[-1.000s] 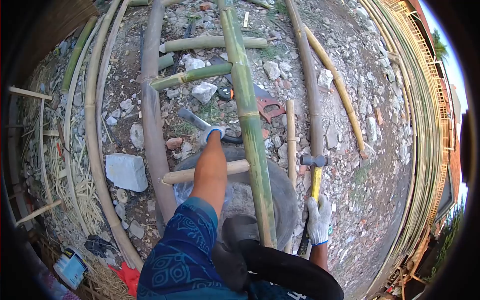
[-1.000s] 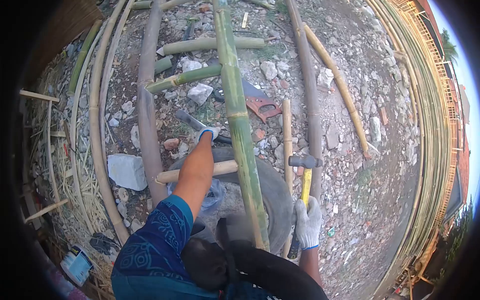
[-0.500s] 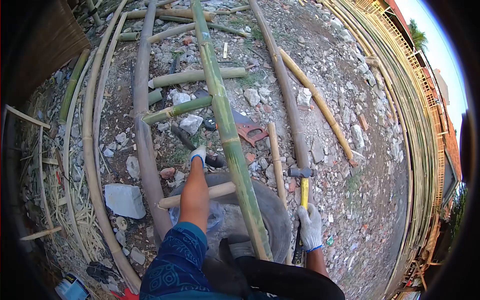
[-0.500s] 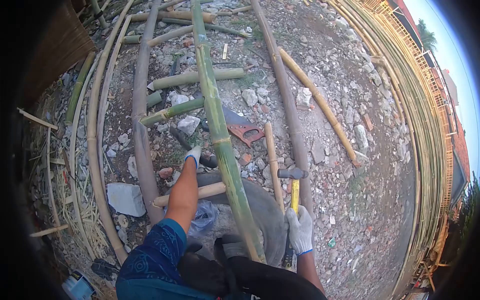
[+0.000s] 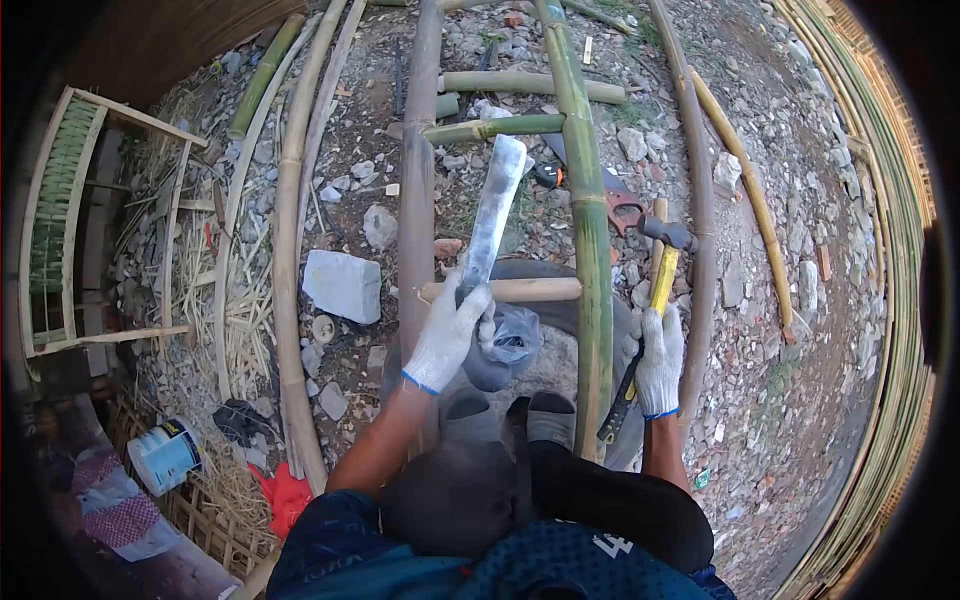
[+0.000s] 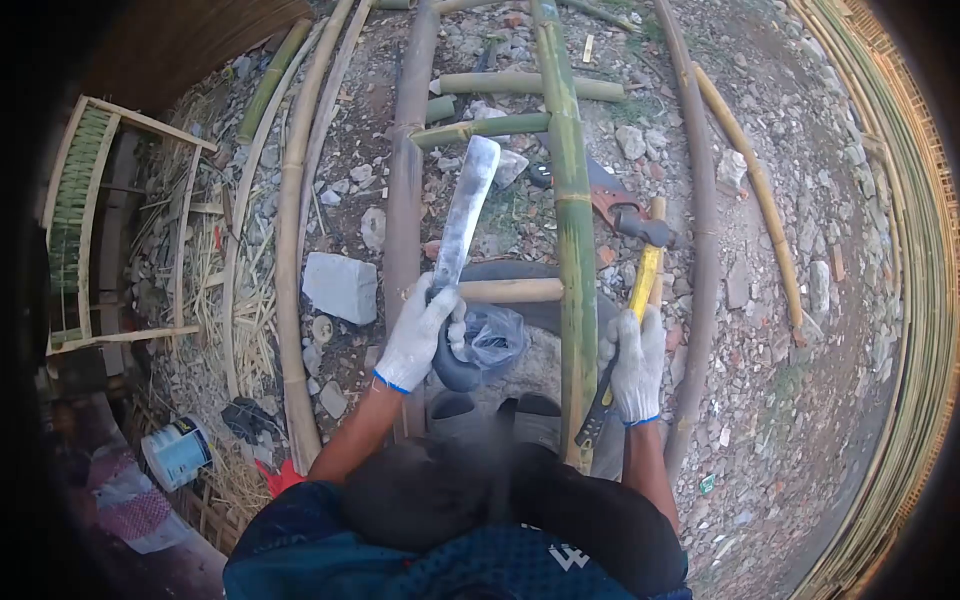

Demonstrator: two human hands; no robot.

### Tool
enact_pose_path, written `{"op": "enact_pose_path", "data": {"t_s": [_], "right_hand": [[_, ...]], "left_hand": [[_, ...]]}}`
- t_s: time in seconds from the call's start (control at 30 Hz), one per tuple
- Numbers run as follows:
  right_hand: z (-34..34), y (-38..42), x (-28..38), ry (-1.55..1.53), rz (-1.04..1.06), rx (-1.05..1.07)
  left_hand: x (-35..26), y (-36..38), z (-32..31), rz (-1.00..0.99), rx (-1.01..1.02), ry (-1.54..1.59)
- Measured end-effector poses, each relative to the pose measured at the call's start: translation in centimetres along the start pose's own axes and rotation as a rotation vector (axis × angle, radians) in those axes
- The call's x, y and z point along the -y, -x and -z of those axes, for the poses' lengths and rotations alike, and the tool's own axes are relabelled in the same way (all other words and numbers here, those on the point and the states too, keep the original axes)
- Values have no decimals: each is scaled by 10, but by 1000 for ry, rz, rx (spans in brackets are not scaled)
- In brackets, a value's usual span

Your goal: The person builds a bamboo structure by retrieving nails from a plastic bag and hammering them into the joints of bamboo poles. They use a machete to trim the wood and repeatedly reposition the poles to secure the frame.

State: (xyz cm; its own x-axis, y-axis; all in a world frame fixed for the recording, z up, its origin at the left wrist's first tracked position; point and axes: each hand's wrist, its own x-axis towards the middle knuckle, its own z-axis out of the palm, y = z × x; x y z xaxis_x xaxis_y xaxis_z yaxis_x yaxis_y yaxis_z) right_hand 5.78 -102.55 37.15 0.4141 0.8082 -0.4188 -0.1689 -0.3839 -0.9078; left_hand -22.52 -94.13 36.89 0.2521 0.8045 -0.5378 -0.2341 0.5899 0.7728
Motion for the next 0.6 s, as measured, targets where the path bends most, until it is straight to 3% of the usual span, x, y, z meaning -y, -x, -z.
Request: {"op": "enact_pose_path", "data": {"t_s": [0.07, 0.13, 0.23, 0.33, 0.47, 0.6], "right_hand": [[-36, 4, 12, -106, -82, 116], [-62, 5, -3, -114, -85, 277], [-103, 13, -27, 120, -96, 408], [-130, 19, -57, 299, -29, 476], [-140, 18, -90, 339, -29, 538], [-151, 20, -111, 363, 55, 571]], "left_hand": [[9, 43, 21, -111, -75, -207], [26, 69, 36, -172, -234, -158], [61, 94, 60, -162, -439, -92], [80, 103, 72, -209, -567, -246], [92, 107, 81, -217, -607, -353], [79, 106, 65, -156, -554, -171]]}}
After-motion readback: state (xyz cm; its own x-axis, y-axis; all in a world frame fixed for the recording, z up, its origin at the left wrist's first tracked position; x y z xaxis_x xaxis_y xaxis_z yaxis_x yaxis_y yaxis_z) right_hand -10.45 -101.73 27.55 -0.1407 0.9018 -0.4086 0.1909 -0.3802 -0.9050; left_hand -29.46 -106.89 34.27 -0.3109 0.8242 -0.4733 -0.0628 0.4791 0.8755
